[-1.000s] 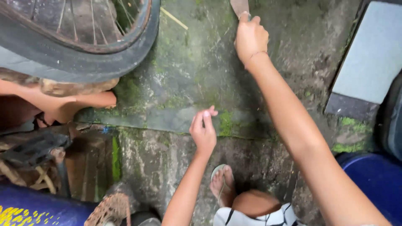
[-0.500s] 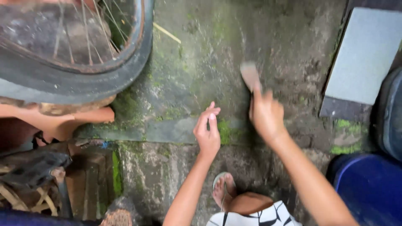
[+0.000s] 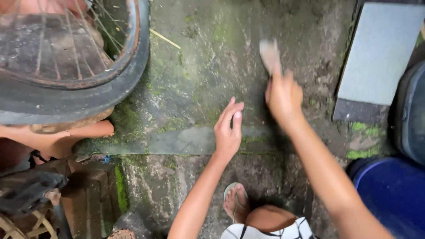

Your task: Scraping moss and dirt from a concrete floor using a hand-held metal scraper.

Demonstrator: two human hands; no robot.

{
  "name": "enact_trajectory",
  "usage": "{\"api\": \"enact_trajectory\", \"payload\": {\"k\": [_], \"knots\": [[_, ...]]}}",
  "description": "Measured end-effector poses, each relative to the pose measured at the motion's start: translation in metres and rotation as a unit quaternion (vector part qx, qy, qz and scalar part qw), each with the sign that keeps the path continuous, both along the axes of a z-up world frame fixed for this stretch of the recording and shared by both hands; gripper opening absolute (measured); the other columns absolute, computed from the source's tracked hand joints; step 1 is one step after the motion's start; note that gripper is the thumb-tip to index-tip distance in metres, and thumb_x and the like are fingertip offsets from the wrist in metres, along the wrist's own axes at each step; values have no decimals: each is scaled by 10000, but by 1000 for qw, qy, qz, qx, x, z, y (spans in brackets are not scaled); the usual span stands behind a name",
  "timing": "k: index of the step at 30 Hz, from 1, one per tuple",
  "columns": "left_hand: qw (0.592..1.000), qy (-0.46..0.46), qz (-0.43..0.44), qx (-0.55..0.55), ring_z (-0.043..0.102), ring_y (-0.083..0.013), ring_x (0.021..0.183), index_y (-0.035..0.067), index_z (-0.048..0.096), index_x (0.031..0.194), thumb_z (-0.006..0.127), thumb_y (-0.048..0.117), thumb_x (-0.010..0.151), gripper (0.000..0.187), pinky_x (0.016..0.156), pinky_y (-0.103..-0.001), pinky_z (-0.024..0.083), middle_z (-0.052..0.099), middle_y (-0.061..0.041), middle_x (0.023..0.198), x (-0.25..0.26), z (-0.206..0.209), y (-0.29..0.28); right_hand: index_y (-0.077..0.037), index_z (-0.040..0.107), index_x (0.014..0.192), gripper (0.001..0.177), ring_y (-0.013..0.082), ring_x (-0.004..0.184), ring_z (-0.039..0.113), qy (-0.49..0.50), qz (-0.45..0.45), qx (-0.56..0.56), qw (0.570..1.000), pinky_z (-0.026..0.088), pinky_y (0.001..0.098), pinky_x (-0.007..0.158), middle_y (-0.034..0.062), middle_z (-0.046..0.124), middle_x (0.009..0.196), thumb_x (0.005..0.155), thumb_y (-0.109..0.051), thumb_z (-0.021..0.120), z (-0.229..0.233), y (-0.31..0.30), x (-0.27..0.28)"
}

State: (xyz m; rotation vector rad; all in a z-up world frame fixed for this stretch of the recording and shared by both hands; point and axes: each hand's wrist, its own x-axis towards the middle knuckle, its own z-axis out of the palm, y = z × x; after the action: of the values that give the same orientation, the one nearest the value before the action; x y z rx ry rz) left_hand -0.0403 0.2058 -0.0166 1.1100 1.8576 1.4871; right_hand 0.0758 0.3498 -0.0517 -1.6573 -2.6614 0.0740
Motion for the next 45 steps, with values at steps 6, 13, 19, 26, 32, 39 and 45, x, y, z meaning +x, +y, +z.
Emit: {"api": "enact_trajectory", "payload": {"k": [6,13,19,26,32,39,45], "knots": [[993,50,-108,-6,539,-414,1362,61,667,1271,510,123,1088,249,1125,-550,432,686,-140,1263,1,-5,28,-93,690,1262,335,340,704,754,-31,14,71,997,608,459,584,199,681,975,954,-219,656,14,-15,1],[991,82,-105,-33,598,-291,1318,105,682,1198,397,335,1111,377,1080,-441,422,698,-107,1265,2,-21,29,-240,91,1676,804,480,739,704,63,-61,-37,995,564,611,652,246,662,949,1034,-138,563,-16,88,-11],[990,100,-101,-15,656,-286,1172,133,703,1152,525,160,1069,198,925,-405,473,720,-36,1101,5,-20,45,-85,589,1440,500,362,643,739,-42,-45,-12,998,601,481,555,138,634,844,966,-238,615,16,-5,37],[983,132,-120,-33,638,-178,1022,177,711,1131,536,203,1074,186,836,-331,409,704,49,1050,25,-17,53,-81,609,1370,417,383,669,740,-6,-61,56,997,596,498,541,131,613,897,994,-258,649,-17,75,30],[974,178,-135,-41,637,-193,951,209,712,1078,561,206,1049,155,790,-362,396,709,58,1013,18,-11,66,-162,691,1274,309,360,652,735,-12,-89,23,996,583,471,548,98,630,848,1017,-306,598,-6,33,59],[979,158,-123,-22,628,-186,945,199,711,1071,561,172,1048,154,803,-334,391,710,55,1008,25,-19,47,-172,663,1343,315,396,578,699,-3,-119,33,992,562,498,492,130,602,808,1055,-268,579,28,-32,84],[986,138,-91,-34,627,-157,901,210,724,1036,565,177,1052,163,797,-325,381,708,87,950,27,-28,8,-146,724,1269,249,331,495,680,52,-103,116,986,572,441,452,94,607,864,1068,-255,627,-14,-9,94]]}}
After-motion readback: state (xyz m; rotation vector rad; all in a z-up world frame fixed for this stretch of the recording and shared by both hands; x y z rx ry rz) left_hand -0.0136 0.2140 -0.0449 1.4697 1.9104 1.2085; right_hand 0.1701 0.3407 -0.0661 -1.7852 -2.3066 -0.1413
